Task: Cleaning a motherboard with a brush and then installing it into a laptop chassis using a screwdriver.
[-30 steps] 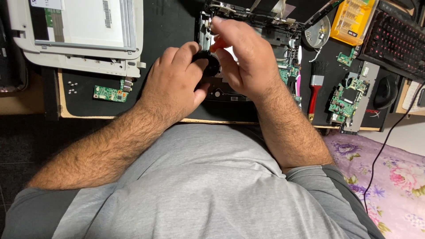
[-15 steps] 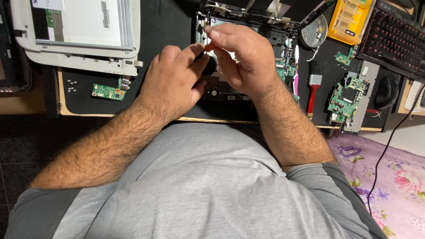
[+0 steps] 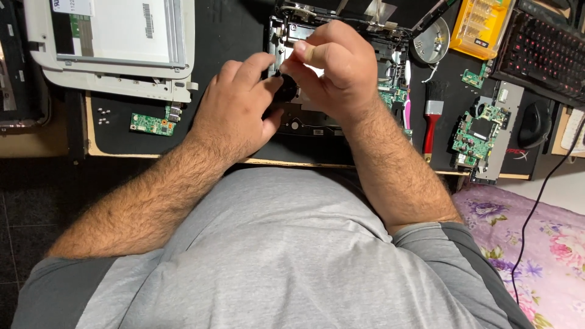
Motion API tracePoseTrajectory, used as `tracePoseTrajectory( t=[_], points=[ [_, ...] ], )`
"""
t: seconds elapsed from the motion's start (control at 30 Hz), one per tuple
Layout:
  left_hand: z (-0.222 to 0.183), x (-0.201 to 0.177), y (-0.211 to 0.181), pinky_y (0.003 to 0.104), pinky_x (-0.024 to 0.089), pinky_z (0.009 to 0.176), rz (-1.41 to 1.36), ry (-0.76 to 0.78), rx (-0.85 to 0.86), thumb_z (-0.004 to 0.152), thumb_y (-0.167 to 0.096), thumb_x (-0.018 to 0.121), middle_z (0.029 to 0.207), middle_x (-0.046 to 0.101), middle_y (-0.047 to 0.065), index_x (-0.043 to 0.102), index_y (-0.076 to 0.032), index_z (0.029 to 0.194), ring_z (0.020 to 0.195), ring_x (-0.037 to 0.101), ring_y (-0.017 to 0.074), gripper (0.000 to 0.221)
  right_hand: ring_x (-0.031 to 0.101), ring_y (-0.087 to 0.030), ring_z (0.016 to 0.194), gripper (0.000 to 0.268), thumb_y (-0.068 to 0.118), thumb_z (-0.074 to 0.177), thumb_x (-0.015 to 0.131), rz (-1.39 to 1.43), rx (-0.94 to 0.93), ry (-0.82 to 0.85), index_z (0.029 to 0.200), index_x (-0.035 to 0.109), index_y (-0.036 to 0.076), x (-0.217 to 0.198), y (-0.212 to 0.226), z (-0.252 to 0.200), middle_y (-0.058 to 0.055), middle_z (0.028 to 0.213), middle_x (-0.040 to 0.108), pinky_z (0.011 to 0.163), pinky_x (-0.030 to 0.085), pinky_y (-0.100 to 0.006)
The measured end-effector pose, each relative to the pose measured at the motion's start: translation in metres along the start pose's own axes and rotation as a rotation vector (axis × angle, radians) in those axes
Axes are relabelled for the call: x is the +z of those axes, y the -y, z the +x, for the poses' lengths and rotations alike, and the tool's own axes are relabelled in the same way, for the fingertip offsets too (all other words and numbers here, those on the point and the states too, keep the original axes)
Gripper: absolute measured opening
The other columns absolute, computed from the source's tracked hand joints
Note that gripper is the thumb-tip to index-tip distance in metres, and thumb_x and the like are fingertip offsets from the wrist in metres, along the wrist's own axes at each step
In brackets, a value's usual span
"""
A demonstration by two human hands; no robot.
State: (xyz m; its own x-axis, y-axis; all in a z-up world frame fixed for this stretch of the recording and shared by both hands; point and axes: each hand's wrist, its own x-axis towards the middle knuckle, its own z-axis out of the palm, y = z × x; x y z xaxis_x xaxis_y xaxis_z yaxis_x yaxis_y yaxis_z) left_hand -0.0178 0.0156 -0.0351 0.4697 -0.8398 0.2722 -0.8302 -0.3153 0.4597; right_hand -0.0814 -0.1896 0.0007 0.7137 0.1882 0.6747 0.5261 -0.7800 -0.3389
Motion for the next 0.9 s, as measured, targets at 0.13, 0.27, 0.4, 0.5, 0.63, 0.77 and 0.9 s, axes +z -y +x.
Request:
tracePoseTrajectory(
  t=[0.13, 0.27, 0.4, 0.5, 0.63, 0.77, 0.9],
  points=[
    [0.002, -0.004, -0.002, 0.053, 0.054, 0.071, -0.054, 0.018, -0.074, 0.083, -0.033, 0.081, 0.140, 0.050, 0.007, 0.074, -0.012, 0.115, 0.104, 0.053, 0.0344, 0.039, 0.071, -0.043, 0.119, 0.032, -0.014, 0.102, 0.062, 0.104, 0.076, 0.092, 0.125, 0.054, 0.006, -0.004, 0.007, 0.004, -0.026, 0.134, 0.063, 0.096, 0.063, -0.052],
    [0.001, -0.005, -0.003, 0.053, 0.053, 0.069, -0.071, 0.025, -0.085, 0.082, -0.028, 0.080, 0.141, 0.049, 0.007, 0.071, -0.012, 0.110, 0.104, 0.053, 0.0350, 0.034, 0.067, -0.030, 0.078, 0.022, -0.007, 0.104, 0.073, 0.050, 0.005, 0.031, 0.113, 0.055, 0.004, 0.001, 0.005, 0.003, -0.017, 0.096, 0.069, 0.064, 0.054, -0.040],
    [0.002, -0.006, -0.004, 0.051, 0.054, 0.068, -0.062, 0.027, -0.072, 0.082, -0.029, 0.080, 0.138, 0.051, 0.008, 0.073, -0.010, 0.112, 0.103, 0.053, 0.0342, 0.037, 0.064, -0.033, 0.094, 0.019, -0.001, 0.101, 0.071, 0.025, 0.051, 0.001, 0.104, 0.052, 0.002, -0.003, 0.003, 0.001, -0.020, 0.108, 0.062, 0.073, 0.055, -0.043],
    [0.002, -0.005, -0.003, 0.050, 0.054, 0.072, -0.089, 0.019, -0.081, 0.082, -0.027, 0.079, 0.136, 0.053, 0.009, 0.072, -0.007, 0.112, 0.102, 0.053, 0.0348, 0.037, 0.072, -0.037, 0.103, 0.019, -0.014, 0.100, 0.066, 0.138, 0.116, 0.030, 0.106, 0.054, 0.000, -0.004, 0.012, 0.001, -0.023, 0.119, 0.067, 0.081, 0.062, -0.044],
    [0.010, -0.013, -0.008, 0.049, 0.056, 0.093, -0.266, -0.071, -0.116, 0.081, -0.012, 0.078, 0.131, 0.057, 0.017, 0.063, -0.005, 0.123, 0.117, 0.057, 0.0362, 0.045, 0.056, -0.021, 0.066, 0.035, 0.020, 0.101, 0.079, -0.062, -0.029, -0.120, 0.088, 0.051, 0.005, 0.005, 0.001, -0.002, -0.010, 0.078, 0.057, 0.053, 0.045, -0.035],
    [0.029, -0.013, -0.008, 0.046, 0.052, 0.087, -0.313, -0.201, -0.079, 0.083, -0.019, 0.087, 0.122, 0.059, 0.012, 0.059, -0.005, 0.119, 0.107, 0.059, 0.0344, 0.048, 0.061, -0.032, 0.081, 0.014, 0.006, 0.106, 0.066, 0.062, 0.012, 0.002, 0.103, 0.055, -0.002, -0.007, 0.014, 0.012, -0.021, 0.098, 0.061, 0.067, 0.051, -0.043],
    [0.047, -0.005, 0.004, 0.040, 0.048, 0.071, -0.337, -0.285, 0.022, 0.085, -0.007, 0.079, 0.094, 0.063, 0.006, 0.064, -0.008, 0.098, 0.087, 0.058, 0.0290, 0.020, 0.066, -0.036, 0.094, 0.012, -0.009, 0.102, 0.062, 0.146, 0.045, -0.003, 0.107, 0.055, -0.001, -0.007, 0.018, 0.012, -0.022, 0.111, 0.062, 0.078, 0.057, -0.046]
  ],
)
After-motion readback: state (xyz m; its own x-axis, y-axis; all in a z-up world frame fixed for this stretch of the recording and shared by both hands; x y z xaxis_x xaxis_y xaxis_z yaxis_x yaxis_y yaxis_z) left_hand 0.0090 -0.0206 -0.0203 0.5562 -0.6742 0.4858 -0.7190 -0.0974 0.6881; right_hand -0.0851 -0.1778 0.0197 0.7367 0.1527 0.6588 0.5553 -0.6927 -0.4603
